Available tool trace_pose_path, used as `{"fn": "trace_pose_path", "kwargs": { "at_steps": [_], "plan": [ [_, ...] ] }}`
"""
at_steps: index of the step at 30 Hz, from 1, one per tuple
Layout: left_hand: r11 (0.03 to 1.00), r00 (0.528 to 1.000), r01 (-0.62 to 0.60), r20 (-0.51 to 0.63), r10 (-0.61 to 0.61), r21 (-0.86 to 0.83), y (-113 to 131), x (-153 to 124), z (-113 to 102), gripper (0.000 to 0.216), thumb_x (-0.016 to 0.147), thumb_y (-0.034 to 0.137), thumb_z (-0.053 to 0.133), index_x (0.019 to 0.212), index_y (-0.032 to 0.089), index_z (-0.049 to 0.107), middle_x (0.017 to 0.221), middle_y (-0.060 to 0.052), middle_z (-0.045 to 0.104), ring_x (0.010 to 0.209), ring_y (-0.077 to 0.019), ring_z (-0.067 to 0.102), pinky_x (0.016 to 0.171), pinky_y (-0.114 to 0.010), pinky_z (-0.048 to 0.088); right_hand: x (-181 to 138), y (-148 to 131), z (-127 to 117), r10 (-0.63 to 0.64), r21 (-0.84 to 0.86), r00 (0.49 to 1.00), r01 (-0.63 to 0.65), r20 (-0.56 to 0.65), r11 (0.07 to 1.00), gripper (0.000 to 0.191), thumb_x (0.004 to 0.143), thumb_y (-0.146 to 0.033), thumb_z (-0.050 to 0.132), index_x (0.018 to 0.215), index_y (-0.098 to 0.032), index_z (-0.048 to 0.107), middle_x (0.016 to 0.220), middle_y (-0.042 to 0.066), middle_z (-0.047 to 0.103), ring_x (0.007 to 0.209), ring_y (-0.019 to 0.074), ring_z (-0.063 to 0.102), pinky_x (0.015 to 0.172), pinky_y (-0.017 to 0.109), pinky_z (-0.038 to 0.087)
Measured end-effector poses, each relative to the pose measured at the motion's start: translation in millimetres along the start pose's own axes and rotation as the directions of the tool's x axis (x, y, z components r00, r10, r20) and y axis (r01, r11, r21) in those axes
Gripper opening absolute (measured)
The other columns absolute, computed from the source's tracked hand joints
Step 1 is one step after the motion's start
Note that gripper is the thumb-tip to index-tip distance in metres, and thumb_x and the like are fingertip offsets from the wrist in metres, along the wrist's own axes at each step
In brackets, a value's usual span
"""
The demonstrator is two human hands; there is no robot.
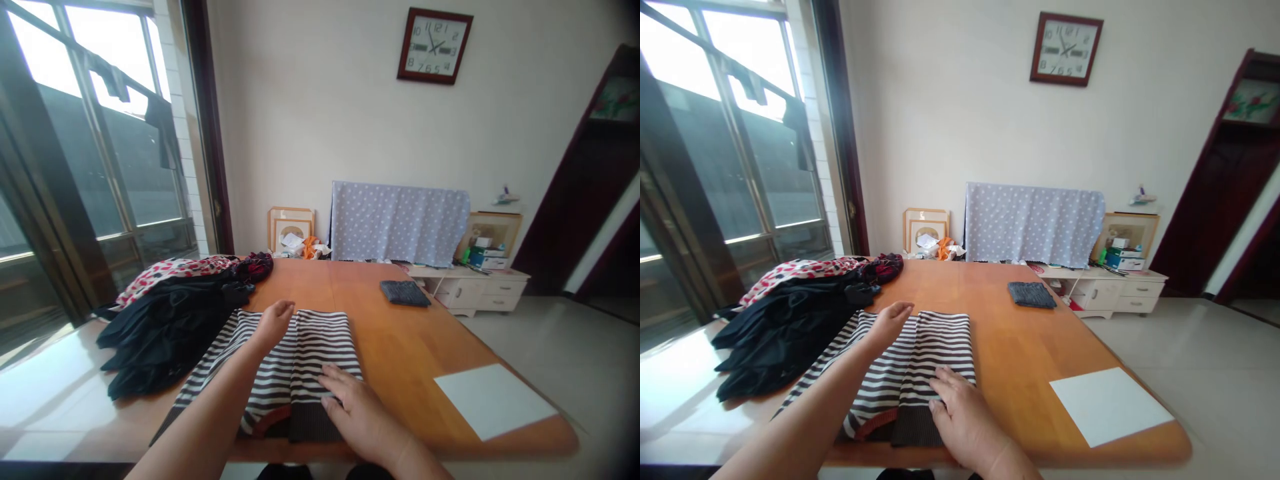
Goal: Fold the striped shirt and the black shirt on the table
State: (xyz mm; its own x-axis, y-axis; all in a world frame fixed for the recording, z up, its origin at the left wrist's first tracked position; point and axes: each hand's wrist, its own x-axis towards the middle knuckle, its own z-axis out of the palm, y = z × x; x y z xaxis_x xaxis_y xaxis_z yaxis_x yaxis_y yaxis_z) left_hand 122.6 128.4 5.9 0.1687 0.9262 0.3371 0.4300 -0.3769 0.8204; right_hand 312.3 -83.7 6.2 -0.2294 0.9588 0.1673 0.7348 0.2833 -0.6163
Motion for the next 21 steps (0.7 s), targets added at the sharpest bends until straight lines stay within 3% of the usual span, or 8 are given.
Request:
{"fn": "trace_pose_path", "kwargs": {
  "at_steps": [5,10,15,18,21],
  "plan": [
    [0.976,0.965,0.164,-0.230,-0.129,0.141,-25,-36,-80,0.028,0.083,0.039,0.054,0.093,0.019,0.070,0.090,-0.008,0.074,0.090,-0.0246,0.066,0.079,-0.029,0.045,10,-2,0,-0.001,0.031,0.999,0.002,-0.052,1.000,0.042,0.092,-0.035,0.051,0.129,-0.021,0.065,0.138,0.009,0.059,0.131,0.0237,0.052,0.113,0.041,0.037],
    [0.811,0.951,0.285,-0.255,-0.174,0.511,-49,-78,-131,0.028,0.086,0.043,0.048,0.086,0.022,0.068,0.091,-0.008,0.072,0.085,-0.0237,0.065,0.069,-0.028,0.041,28,-26,11,-0.081,0.026,0.988,0.085,-0.135,0.996,0.040,0.093,-0.033,0.048,0.126,-0.021,0.067,0.130,0.009,0.065,0.123,0.0220,0.058,0.108,0.037,0.042],
    [0.652,0.904,0.426,-0.264,-0.336,0.627,-51,-102,-152,0.044,0.082,0.063,0.049,0.086,0.022,0.064,0.099,-0.014,0.070,0.088,-0.0298,0.066,0.069,-0.032,0.042,39,-44,40,-0.179,-0.086,0.982,0.184,0.067,0.979,0.047,0.094,-0.029,0.043,0.139,-0.018,0.056,0.147,0.010,0.050,0.139,0.0236,0.042,0.118,0.040,0.029],
    [0.648,0.890,0.453,-0.265,-0.371,0.612,-42,-108,-154,0.054,0.074,0.073,0.053,0.084,0.021,0.062,0.098,-0.017,0.070,0.090,-0.0353,0.066,0.071,-0.036,0.044,40,-42,50,-0.165,-0.153,0.973,0.190,0.159,0.970,0.048,0.095,-0.028,0.044,0.140,-0.018,0.054,0.150,0.010,0.047,0.143,0.0247,0.035,0.121,0.044,0.020],
    [0.688,0.884,0.465,-0.242,-0.400,0.557,-38,-110,-152,0.057,0.061,0.078,0.063,0.071,0.022,0.059,0.083,-0.015,0.070,0.085,-0.0377,0.066,0.071,-0.038,0.044,41,-40,50,-0.157,-0.116,0.976,0.176,0.153,0.978,0.046,0.094,-0.031,0.046,0.137,-0.020,0.058,0.148,0.010,0.049,0.142,0.0248,0.038,0.120,0.045,0.021]
  ]
}}
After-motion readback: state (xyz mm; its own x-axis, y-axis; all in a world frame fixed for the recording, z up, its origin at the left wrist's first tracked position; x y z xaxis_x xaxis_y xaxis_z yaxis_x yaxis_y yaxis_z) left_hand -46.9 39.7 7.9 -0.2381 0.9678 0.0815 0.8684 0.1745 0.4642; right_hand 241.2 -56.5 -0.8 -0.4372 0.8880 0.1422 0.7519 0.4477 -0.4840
